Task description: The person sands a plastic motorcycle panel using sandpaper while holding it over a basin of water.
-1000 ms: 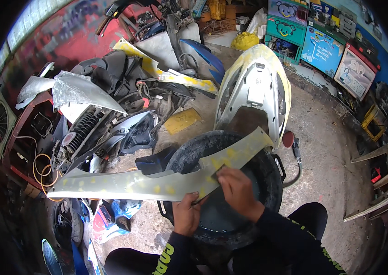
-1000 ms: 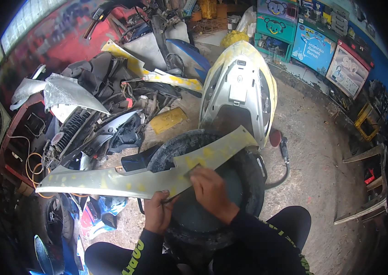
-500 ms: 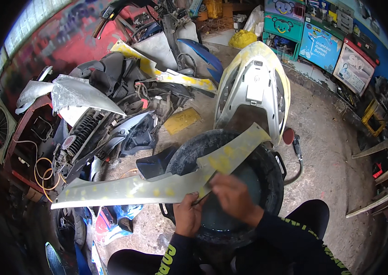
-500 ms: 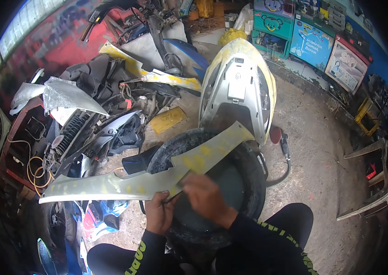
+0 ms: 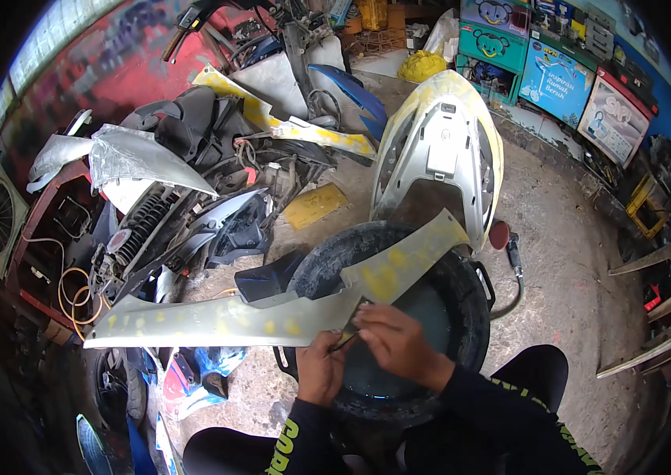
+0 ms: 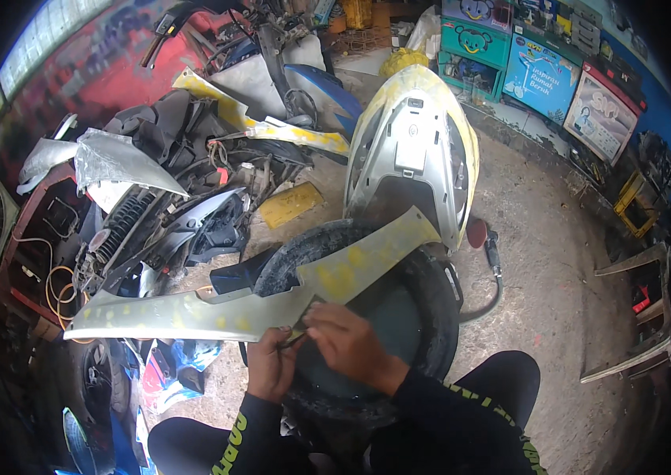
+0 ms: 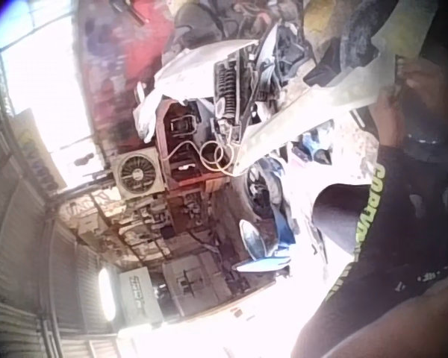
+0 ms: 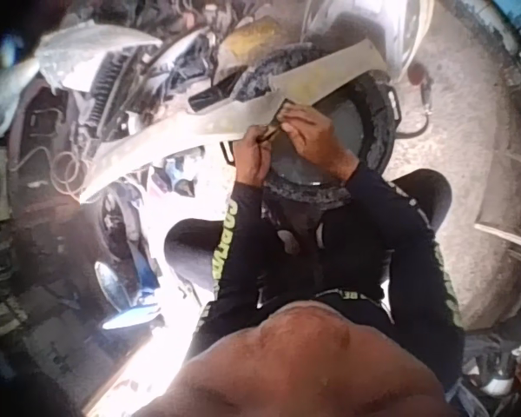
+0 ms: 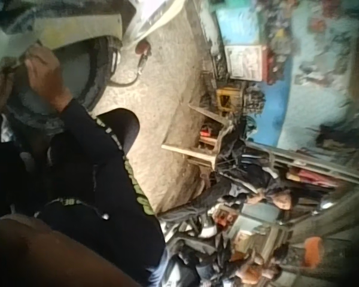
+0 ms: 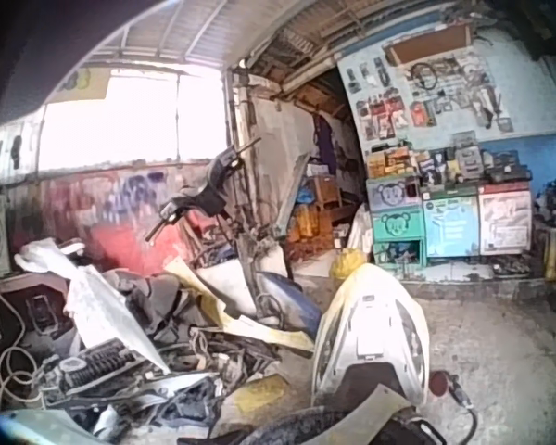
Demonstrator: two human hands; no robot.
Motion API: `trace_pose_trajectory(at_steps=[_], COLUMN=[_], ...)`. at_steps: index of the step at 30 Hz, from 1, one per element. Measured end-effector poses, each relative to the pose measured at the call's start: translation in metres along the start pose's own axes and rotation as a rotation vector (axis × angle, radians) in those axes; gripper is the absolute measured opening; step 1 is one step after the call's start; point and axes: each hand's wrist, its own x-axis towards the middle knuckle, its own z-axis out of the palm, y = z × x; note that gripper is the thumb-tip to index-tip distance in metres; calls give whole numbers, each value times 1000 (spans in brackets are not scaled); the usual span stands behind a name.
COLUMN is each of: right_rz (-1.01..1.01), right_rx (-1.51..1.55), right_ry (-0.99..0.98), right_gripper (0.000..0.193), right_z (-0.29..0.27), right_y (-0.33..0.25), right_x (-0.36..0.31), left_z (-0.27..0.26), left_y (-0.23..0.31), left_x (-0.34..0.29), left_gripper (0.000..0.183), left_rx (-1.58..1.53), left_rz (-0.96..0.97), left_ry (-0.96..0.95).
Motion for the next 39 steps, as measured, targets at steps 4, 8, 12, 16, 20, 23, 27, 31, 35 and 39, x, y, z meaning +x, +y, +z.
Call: trace_pose_trajectory(at_steps=[4, 8, 12, 16, 20, 23, 27, 31, 35, 39], right_rz=[213, -1, 285, 51, 233, 64, 50, 124, 151, 41], right_rx=[-192, 4, -206, -39, -165, -51, -125, -122, -112, -85], right_ry=[25, 2, -9, 25, 46, 4, 9, -2, 21, 3], right_gripper=[13, 9, 11, 10, 9, 10, 9, 11, 10, 8], right_z=[-4, 3, -4, 11, -1, 4, -2, -3, -2, 3], right_y=[30, -4, 23, -5, 27, -4, 15, 5, 16, 2], right_x=[16, -2, 9, -6, 11, 2, -2, 2, 6, 0], left_z=[17, -3, 9, 0, 15, 7, 11, 8, 12, 2], left_y=[1, 1, -11, -9, -7, -2, -4, -6, -4, -7], left_x=[-8, 0, -5, -3, -8, -6, -10, -6, -8, -3], left_gripper=[43, 43, 41, 43, 45, 40, 35, 36, 39, 40], left_rx=[-7, -51, -7, -33, -9, -49, -64, -33, -10, -23], left_rz=[3, -83, 14, 41, 30, 21, 46, 77, 56, 10], left_ry=[-8, 36, 34, 30, 53, 38, 52, 37, 40, 77])
